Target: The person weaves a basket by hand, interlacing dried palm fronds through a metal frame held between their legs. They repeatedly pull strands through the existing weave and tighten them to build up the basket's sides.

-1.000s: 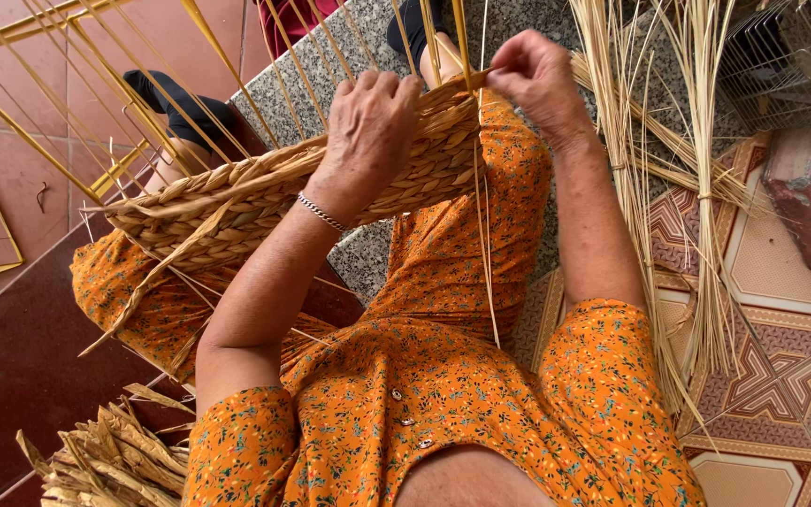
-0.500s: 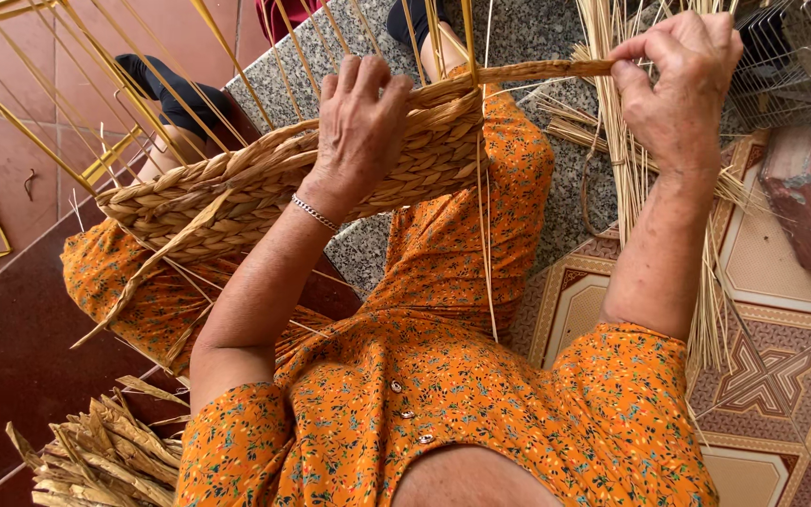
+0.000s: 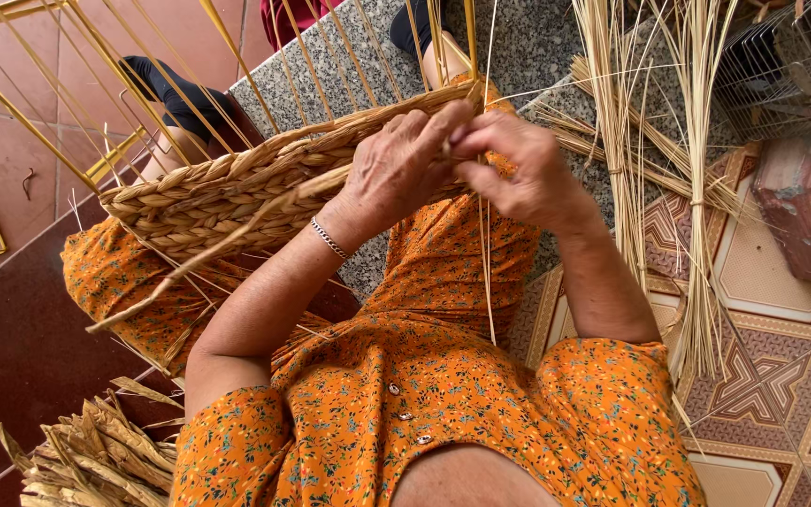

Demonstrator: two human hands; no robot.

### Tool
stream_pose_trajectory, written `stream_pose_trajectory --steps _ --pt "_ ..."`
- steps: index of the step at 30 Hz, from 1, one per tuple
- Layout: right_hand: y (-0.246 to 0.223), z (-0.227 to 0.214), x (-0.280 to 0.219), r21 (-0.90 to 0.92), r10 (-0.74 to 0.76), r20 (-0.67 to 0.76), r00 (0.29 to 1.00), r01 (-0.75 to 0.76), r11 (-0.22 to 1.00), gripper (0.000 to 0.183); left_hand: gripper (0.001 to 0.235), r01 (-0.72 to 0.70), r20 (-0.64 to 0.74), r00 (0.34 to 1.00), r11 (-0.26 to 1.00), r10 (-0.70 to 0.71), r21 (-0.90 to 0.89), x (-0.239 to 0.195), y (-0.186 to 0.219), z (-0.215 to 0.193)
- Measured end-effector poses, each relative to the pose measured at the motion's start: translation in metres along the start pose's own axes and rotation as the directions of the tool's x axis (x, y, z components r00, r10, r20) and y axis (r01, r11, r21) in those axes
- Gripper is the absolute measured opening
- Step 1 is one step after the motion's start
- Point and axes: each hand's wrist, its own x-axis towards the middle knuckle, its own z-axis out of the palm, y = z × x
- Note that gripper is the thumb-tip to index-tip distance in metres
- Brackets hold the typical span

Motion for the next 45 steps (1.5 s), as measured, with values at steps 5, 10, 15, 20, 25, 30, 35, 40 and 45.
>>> stream_pose_trajectory --steps 5,10,15,20,25,30,35,40,45 --pt "0.018 -0.003 0.018 0.095 0.122 -0.079 0.989 -0.114 0.989 0.012 0.015 -0.042 -0.113 0.993 0.997 0.035 -0.064 -0.002 -0.006 -0.009" --pt "0.041 0.007 0.022 -0.546 -0.133 -0.016 0.991 0.103 0.831 0.051 0.01 -0.076 -0.192 0.978 0.997 0.08 0.025 0.009 -0.015 -0.031" --pt "0.061 0.021 0.022 -0.422 0.048 -0.077 0.996 -0.077 0.903 0.019 0.009 -0.066 -0.364 0.897 0.89 0.251 0.45 0.026 -0.004 -0.044" --pt "0.074 0.016 0.019 -0.232 0.117 -0.097 0.988 -0.137 0.963 0.01 0.02 -0.245 -0.25 0.895 0.875 0.37 0.417 0.01 0.011 -0.035" --pt "0.08 0.015 0.016 -0.062 0.223 -0.091 0.971 -0.229 0.972 0.007 0.034 -0.196 -0.282 0.898 0.882 0.337 0.429 0.0 -0.001 -0.005" --pt "0.078 0.017 0.016 0.083 0.304 -0.07 0.95 -0.298 0.951 0.006 0.009 -0.009 -0.409 0.908 0.977 0.097 0.213 -0.012 -0.024 0.018" --pt "0.074 0.013 0.014 0.015 0.237 -0.05 0.97 -0.237 0.971 0.007 0.01 0.16 -0.149 0.974 0.984 -0.171 -0.082 0.021 -0.044 0.039" --pt "0.076 0.015 0.013 -0.119 0.176 -0.056 0.983 -0.182 0.976 0.007 0.018 0.102 -0.294 0.939 0.961 -0.178 -0.255 0.073 -0.052 0.04" --pt "0.075 0.018 0.015 -0.198 0.166 -0.106 0.98 -0.185 0.963 0.006 0.023 0.11 -0.177 0.839 0.479 -0.514 -0.871 0.039 -0.027 0.024"
